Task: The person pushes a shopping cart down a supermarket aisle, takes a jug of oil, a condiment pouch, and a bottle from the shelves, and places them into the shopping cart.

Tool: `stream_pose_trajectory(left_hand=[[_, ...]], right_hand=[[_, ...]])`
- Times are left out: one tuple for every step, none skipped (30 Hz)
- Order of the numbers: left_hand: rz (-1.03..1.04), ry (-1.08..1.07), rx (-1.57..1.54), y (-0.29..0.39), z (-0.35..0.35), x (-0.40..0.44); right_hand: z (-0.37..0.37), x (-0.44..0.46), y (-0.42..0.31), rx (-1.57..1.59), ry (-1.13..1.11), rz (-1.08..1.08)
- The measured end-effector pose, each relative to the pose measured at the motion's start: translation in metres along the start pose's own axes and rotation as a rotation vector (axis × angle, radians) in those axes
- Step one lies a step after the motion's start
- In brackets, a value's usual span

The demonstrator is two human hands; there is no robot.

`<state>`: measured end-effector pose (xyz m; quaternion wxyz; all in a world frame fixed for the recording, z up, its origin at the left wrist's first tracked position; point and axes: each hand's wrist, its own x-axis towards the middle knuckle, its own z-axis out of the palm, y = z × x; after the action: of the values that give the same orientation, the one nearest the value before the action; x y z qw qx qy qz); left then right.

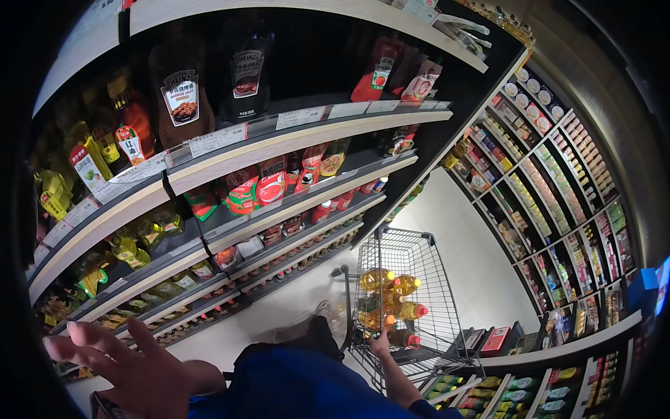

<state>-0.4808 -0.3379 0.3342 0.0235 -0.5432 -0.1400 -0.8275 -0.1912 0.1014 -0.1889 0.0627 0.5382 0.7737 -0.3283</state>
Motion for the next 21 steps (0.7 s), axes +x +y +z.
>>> stream_pose_trajectory(left_hand=[[0.011,-0.012,0.000,-0.002,0.001,0.001],[0.024,-0.024,0.005,-0.003,0.001,0.001],[0.031,-0.037,0.007,-0.005,0.001,0.002],[0.044,-0.050,0.015,-0.008,0.001,0.003],[0.064,-0.073,0.024,-0.010,0.002,0.005],[0.082,-0.091,0.028,-0.014,0.000,0.009],[0.090,-0.098,0.027,-0.016,0.000,0.008],[0.090,-0.105,0.020,-0.017,-0.002,0.009],[0.058,-0.071,-0.028,-0.012,-0.004,0.004],[0.028,-0.035,-0.077,-0.008,-0.007,-0.001],[-0.001,-0.001,-0.124,0.000,-0.011,-0.009],[-0.029,0.033,-0.171,0.008,-0.016,-0.018],[-0.058,0.067,-0.219,0.013,-0.018,-0.021],[-0.088,0.071,-0.244,0.014,-0.018,-0.023],[-0.119,0.076,-0.269,0.014,-0.018,-0.024],[-0.152,0.051,-0.272,0.009,-0.013,-0.015],[-0.175,0.045,-0.240,0.007,-0.007,-0.011],[-0.198,0.037,-0.208,0.005,-0.002,-0.007],[-0.211,0.048,-0.140,0.006,0.004,-0.003],[-0.224,0.059,-0.073,0.008,0.011,0.000],[-0.236,0.070,-0.005,0.010,0.016,0.003]], right_hand=[[-0.002,0.000,0.000,-0.012,-0.027,-0.004],[-0.002,-0.001,-0.001,-0.022,-0.029,0.003],[-0.002,-0.002,-0.001,-0.015,-0.028,-0.003],[0.000,0.001,0.001,-0.007,-0.026,-0.006],[0.001,0.002,0.004,0.003,-0.023,-0.010],[0.005,0.004,0.007,-0.020,0.026,-0.038],[0.005,0.003,0.009,-0.014,0.016,-0.018],[0.004,0.004,0.009,-0.007,0.005,0.000],[0.002,0.001,0.003,-0.001,-0.007,0.016],[0.005,0.008,0.009,-0.026,-0.033,0.021],[0.005,0.008,0.009,-0.021,-0.029,0.018],[0.005,0.007,0.008,-0.016,-0.025,0.015],[0.005,0.007,0.008,-0.010,-0.021,0.011],[0.005,0.006,0.008,-0.009,-0.012,0.004],[0.005,0.005,0.007,-0.009,-0.003,-0.003],[0.004,0.003,0.006,-0.007,0.006,-0.010],[0.004,0.004,0.007,-0.002,0.002,-0.014],[0.005,0.005,0.009,0.003,-0.002,-0.018],[0.005,0.005,0.009,0.009,-0.007,-0.023],[0.005,0.005,0.009,-0.001,-0.004,-0.021],[0.005,0.005,0.009,-0.012,-0.002,-0.020]])
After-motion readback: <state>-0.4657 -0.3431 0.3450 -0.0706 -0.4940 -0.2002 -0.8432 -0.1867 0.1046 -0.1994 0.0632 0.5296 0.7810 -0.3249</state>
